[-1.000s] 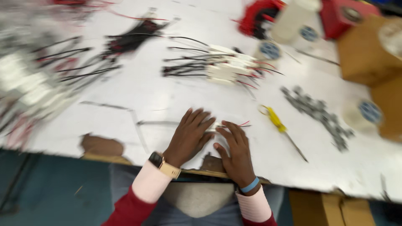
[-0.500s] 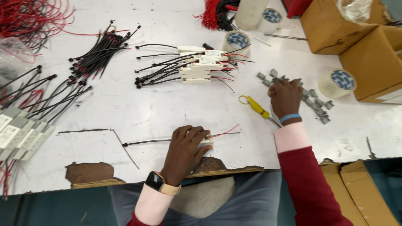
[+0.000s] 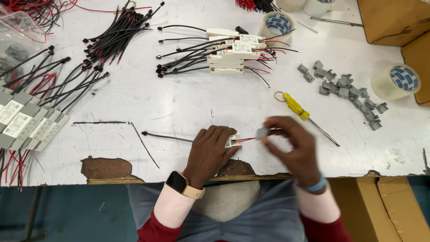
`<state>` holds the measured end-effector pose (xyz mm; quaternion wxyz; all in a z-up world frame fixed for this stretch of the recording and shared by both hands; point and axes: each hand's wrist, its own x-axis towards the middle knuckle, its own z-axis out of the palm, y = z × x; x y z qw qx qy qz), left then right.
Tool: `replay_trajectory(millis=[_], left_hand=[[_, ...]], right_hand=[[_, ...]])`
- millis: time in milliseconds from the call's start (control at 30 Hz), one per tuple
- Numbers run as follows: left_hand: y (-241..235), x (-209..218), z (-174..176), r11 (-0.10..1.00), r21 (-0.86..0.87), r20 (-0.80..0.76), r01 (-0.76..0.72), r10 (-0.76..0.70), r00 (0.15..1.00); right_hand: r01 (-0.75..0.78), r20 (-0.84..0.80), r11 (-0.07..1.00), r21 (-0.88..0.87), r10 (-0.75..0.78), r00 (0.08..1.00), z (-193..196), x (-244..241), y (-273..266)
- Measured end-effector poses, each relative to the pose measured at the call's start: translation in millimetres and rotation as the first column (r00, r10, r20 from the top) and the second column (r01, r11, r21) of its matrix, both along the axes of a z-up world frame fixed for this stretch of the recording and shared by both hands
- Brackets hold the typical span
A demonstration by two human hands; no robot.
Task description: The person assembles small white electrical components by inserting wires and gray plastic clips into the units. They handle each unit one at a time, using their hands to press the clips into place and then set the finished units aside on the table.
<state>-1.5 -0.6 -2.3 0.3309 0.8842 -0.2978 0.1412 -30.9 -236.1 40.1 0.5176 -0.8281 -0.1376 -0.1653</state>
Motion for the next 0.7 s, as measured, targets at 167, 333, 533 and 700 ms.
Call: replay_trajectory(millis=[167, 333, 533, 700], left_hand=[[3, 0, 1, 0.989, -0.144, -0.061, -0.019, 0.01, 0.998], [8, 1, 6, 0.964, -0.263, -0.182, -0.03, -0.019, 0.983], [13, 3, 5, 0.96, -0.279, -0.203, 0.041, -0.1, 0.974], [13, 4, 6, 0.958, -0.286, -0.269, 0.031, -0.111, 0.957]], right_hand=[[-0.149, 0.091, 0.966, -0.213, 0.172, 0.981, 1, 6, 45], [-0.204, 0.05, 0.961, -0.187, 0.216, 0.975, 3, 15, 46], [-0.255, -0.076, 0.945, -0.205, 0.244, 0.967, -1, 17, 36], [-0.315, -0.094, 0.94, -0.129, 0.305, 0.948, -5, 18, 33]])
